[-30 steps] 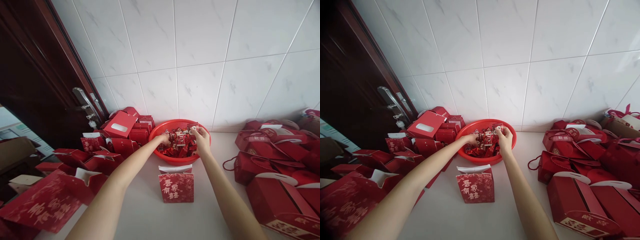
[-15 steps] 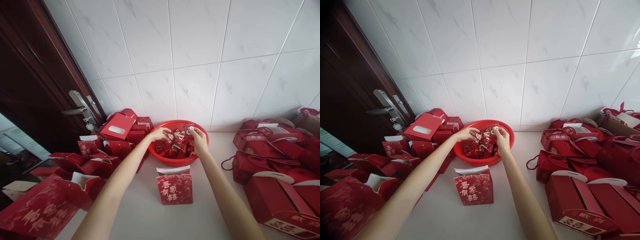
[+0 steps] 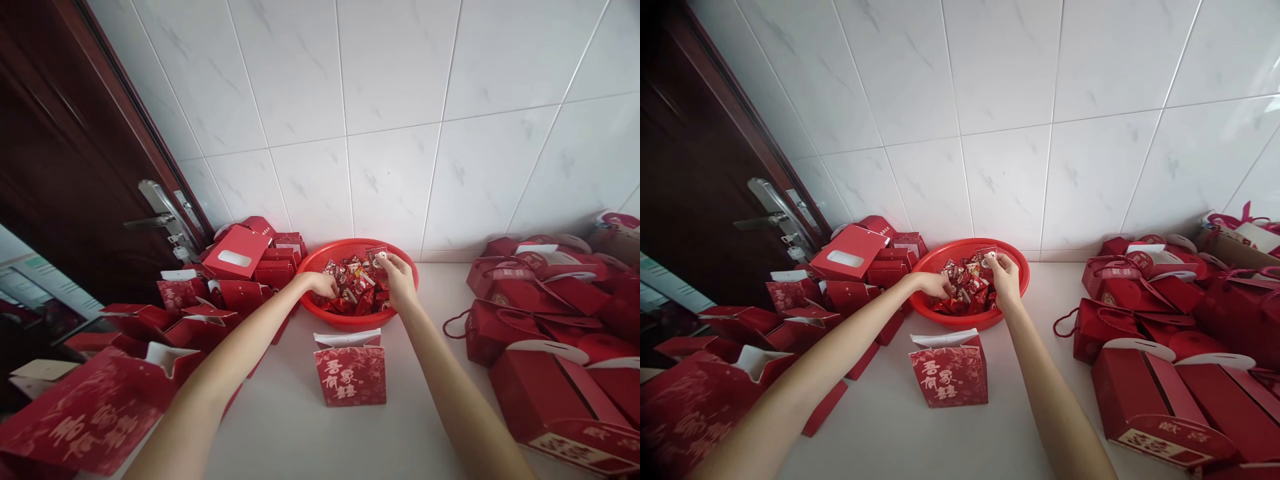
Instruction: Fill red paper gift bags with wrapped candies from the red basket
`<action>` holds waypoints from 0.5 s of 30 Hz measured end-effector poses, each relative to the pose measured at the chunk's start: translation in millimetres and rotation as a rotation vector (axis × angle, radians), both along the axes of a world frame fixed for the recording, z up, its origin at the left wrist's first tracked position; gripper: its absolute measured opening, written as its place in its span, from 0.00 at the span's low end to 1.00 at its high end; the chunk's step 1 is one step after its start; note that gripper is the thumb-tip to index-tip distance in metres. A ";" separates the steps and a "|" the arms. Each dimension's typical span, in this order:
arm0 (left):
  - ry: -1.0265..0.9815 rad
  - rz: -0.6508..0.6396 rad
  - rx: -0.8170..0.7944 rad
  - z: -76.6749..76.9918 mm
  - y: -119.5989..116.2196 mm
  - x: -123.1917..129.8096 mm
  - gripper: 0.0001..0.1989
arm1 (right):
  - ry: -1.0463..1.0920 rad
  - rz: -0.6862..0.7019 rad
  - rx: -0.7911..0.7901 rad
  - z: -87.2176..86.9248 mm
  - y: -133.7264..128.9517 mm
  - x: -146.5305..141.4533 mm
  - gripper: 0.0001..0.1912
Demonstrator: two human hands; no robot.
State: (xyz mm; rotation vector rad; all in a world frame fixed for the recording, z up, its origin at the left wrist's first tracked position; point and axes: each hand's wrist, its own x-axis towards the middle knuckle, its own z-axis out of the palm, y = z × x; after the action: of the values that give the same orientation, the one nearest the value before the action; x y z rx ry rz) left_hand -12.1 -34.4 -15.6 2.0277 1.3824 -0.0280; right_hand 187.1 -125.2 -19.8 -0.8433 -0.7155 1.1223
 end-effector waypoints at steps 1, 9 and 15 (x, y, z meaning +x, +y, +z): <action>0.061 -0.004 -0.045 -1.4 -1.4 2.5 0.08 | 0.002 0.001 0.005 0.0 -0.1 -0.1 0.19; 0.326 0.008 -0.209 -3.7 -2.1 14.9 0.06 | -0.056 -0.009 0.018 0.2 -1.1 -0.9 0.21; 0.362 0.090 -0.203 -12.8 -3.8 17.8 0.11 | -0.048 -0.011 0.004 0.1 -0.3 -1.6 0.20</action>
State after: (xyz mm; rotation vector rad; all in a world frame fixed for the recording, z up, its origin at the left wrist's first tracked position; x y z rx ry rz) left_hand 5.7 -38.2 -28.4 1.8486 1.6162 -0.4973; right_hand 185.5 -125.5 -19.8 -0.8724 -0.7515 1.0936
